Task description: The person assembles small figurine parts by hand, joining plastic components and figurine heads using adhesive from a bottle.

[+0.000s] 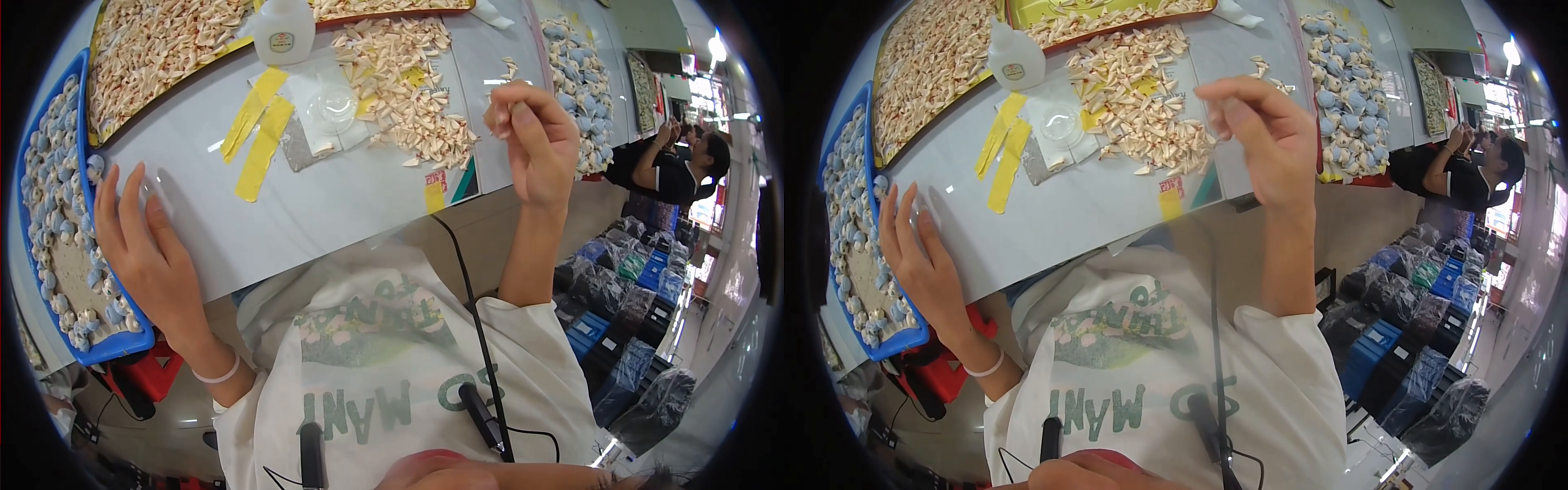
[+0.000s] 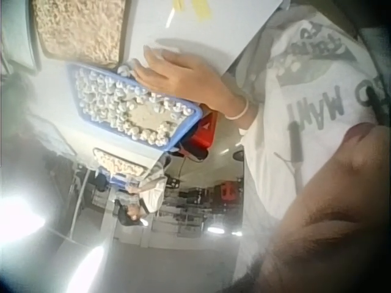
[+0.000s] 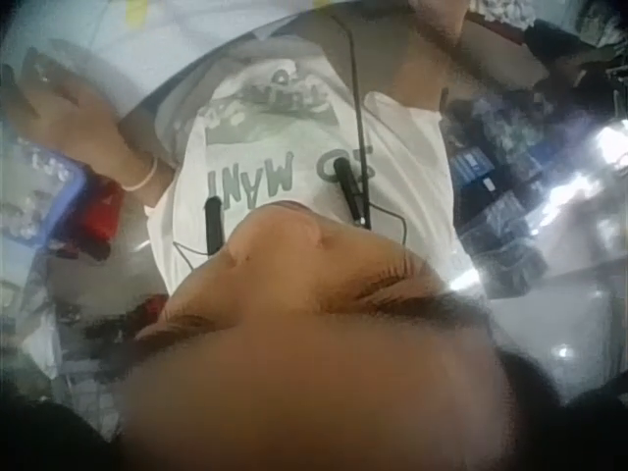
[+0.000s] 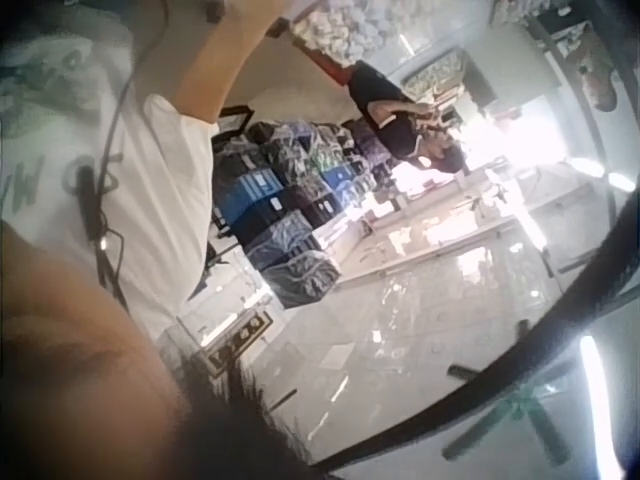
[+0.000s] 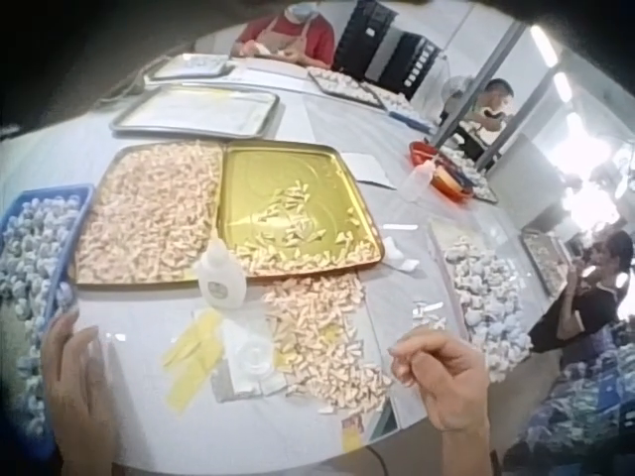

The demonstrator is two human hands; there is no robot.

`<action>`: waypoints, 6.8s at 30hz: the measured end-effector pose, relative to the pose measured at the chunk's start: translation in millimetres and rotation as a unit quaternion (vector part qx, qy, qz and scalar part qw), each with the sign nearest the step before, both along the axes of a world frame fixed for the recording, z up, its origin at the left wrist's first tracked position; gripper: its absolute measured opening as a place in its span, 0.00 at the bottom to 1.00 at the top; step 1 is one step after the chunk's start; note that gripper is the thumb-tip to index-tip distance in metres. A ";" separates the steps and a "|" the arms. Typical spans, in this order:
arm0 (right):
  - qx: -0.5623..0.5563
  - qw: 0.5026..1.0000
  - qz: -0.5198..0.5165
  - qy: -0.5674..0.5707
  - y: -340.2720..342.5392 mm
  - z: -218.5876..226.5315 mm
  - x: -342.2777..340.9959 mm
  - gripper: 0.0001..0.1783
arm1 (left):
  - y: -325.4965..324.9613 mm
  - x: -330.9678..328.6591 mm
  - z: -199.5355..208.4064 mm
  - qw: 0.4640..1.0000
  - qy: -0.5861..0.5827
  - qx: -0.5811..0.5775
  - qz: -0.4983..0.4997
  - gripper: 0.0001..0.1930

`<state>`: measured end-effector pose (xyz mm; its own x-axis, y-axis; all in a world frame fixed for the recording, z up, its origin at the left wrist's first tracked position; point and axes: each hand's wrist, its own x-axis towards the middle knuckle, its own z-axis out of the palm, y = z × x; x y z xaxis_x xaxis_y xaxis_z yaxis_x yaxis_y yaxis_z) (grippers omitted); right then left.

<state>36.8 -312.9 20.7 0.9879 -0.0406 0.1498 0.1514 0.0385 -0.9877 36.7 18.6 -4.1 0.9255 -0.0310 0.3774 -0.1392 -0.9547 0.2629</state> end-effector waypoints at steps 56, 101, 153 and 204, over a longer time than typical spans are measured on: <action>-0.529 0.843 0.036 -0.089 7.9 -5.4 48.9 0.04 | -3.8 -6.5 -2.5 0.998 0.037 -0.001 0.049 0.24; -0.274 0.957 0.020 -0.094 37.5 17.9 34.8 0.07 | -52.8 -22.8 -8.0 0.614 0.207 -0.717 -0.258 0.19; -0.117 0.973 0.197 -0.028 99.5 21.0 -5.1 0.10 | -58.8 -33.9 -11.2 0.498 0.201 -0.795 -0.282 0.19; 0.163 0.917 0.299 0.209 67.7 2.7 -40.1 0.27 | -85.7 -44.3 23.5 0.895 -0.006 -0.248 -0.371 0.18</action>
<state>-3.3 -245.2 23.4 0.8167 0.5515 -0.1698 -0.3816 0.2954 -0.8759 -7.7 -67.1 19.3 0.7158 -0.4603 0.5252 -0.6917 -0.3645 0.6234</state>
